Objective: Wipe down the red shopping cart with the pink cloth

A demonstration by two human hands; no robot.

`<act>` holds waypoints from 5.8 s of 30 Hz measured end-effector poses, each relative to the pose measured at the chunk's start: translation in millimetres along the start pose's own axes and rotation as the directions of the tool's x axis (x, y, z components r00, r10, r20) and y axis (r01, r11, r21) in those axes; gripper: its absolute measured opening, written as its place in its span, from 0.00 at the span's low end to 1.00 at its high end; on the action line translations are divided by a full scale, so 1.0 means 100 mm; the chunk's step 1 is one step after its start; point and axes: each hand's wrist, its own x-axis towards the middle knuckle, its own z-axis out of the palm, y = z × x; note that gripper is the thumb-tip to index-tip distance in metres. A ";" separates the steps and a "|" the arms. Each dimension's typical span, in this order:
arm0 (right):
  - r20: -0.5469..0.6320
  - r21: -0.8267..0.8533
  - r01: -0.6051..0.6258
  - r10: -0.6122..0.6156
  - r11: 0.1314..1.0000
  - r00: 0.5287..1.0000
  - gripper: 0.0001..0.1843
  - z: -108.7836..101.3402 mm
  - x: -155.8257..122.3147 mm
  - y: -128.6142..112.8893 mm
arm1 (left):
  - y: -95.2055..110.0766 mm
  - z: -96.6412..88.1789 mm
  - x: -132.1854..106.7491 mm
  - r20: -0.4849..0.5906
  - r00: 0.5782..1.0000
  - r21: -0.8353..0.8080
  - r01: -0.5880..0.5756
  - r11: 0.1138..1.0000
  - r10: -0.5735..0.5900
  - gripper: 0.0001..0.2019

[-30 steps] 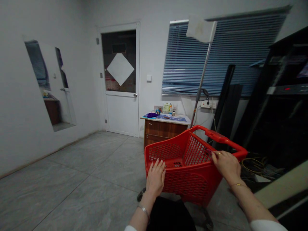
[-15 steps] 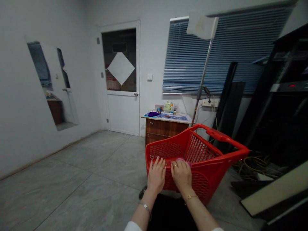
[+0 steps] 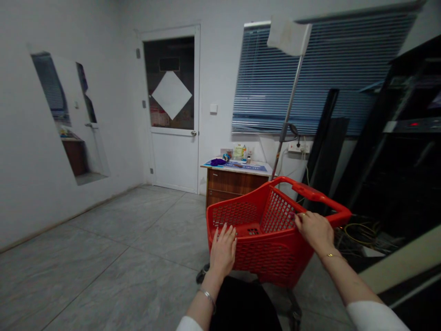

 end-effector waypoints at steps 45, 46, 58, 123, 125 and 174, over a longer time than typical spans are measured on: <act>-0.214 0.436 0.229 -0.147 0.871 0.966 0.12 -0.15 -0.37 -1.53 | -0.07 -0.04 -0.03 -0.014 0.999 0.002 -0.044 0.999 0.044 0.19; -0.208 0.423 0.231 -0.154 0.876 0.966 0.12 -0.11 -0.35 -1.38 | -0.06 -0.05 -0.03 -0.011 0.999 0.001 -0.042 0.999 0.042 0.19; -0.159 0.189 0.094 -0.063 0.978 0.985 0.14 0.08 -0.15 -0.07 | 0.00 -0.02 -0.02 -0.035 0.999 -0.023 -0.023 0.999 0.022 0.18; -0.215 0.371 0.120 -0.041 0.921 0.976 0.11 -0.17 -0.40 -1.58 | -0.01 0.03 -0.03 -0.055 0.998 -0.028 -0.001 1.000 -0.001 0.17; -0.237 0.416 0.127 -0.028 0.901 0.971 0.10 -0.21 -0.42 -1.80 | -0.03 0.01 -0.03 -0.055 0.998 -0.018 -0.015 1.000 0.014 0.18; -0.148 0.116 0.123 -0.105 0.986 0.983 0.15 0.01 -0.15 -0.23 | -0.04 0.00 -0.03 -0.025 0.999 -0.030 -0.048 0.998 0.047 0.17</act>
